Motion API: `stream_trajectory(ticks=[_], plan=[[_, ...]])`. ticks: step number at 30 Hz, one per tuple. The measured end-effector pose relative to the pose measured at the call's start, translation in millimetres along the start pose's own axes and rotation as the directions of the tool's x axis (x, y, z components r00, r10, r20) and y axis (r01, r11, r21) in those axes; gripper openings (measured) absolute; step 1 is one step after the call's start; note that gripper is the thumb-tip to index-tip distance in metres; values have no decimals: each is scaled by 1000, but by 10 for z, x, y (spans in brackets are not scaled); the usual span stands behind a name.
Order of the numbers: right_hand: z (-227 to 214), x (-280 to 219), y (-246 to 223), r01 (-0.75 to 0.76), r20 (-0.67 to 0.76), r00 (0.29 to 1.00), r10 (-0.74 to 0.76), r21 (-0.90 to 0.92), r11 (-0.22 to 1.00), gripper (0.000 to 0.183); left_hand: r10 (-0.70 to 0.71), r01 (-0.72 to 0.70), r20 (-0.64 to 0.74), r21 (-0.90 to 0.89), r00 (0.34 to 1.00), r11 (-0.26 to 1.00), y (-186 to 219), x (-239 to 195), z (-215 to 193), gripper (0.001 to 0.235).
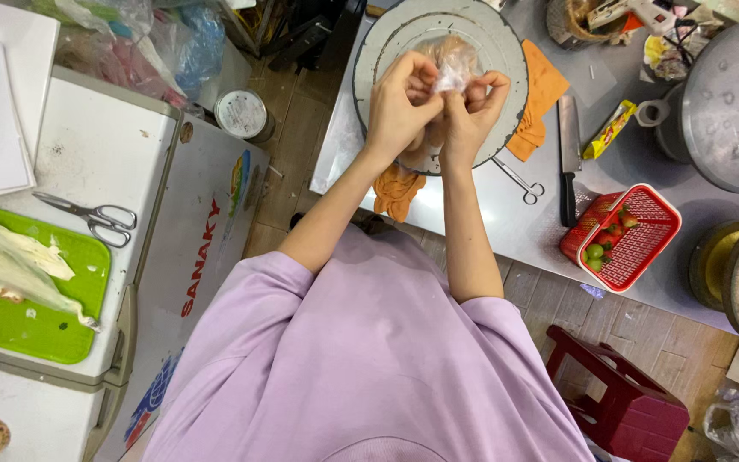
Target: The person organizes various items on a cluttered kitchen counter, including decorative paper cutouts, a snack packet, and a cloth. They wipe the counter with a cloth, move a basket of limes, and handle a plastic bag containing ginger.
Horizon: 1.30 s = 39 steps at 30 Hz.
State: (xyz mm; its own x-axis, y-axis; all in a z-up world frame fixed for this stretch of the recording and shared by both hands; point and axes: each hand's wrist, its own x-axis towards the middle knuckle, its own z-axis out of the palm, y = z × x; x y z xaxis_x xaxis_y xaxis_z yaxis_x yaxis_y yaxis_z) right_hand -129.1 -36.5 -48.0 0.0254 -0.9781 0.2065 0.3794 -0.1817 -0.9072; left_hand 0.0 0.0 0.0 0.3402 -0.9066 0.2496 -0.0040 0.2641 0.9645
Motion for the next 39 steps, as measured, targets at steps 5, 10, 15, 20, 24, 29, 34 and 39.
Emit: stream_trajectory(ticks=[5,10,15,20,24,29,34,39], plan=[[101,26,-63,-80,-10,997,81,86,993,39,-69,59,-54,-166,996,984,-120,-7,82,33],[129,-48,-127,-8,39,999,10,-47,999,41,-95,53,-136,-284,986,957,-277,139,68,8],[61,-96,-182,113,123,988,-92,-179,977,36,-60,109,156,-328,986,938,-379,114,-87,15],[31,19,-296,274,224,949,-221,-244,930,31,-128,226,268,-375,955,899,-380,-27,-38,24],[43,197,-376,342,276,927,-255,-336,878,28,-59,197,360,-359,931,912,-341,-14,-63,36],[65,266,-457,316,396,916,-65,-612,725,23,-14,99,212,-396,977,913,-252,-43,-113,36],[200,81,-434,265,315,947,-57,-671,692,30,5,-15,-46,-227,999,974,-111,-76,-137,34],[292,-225,-217,69,2,997,-73,-388,919,18,-67,132,-193,352,979,926,102,-331,-157,37]])
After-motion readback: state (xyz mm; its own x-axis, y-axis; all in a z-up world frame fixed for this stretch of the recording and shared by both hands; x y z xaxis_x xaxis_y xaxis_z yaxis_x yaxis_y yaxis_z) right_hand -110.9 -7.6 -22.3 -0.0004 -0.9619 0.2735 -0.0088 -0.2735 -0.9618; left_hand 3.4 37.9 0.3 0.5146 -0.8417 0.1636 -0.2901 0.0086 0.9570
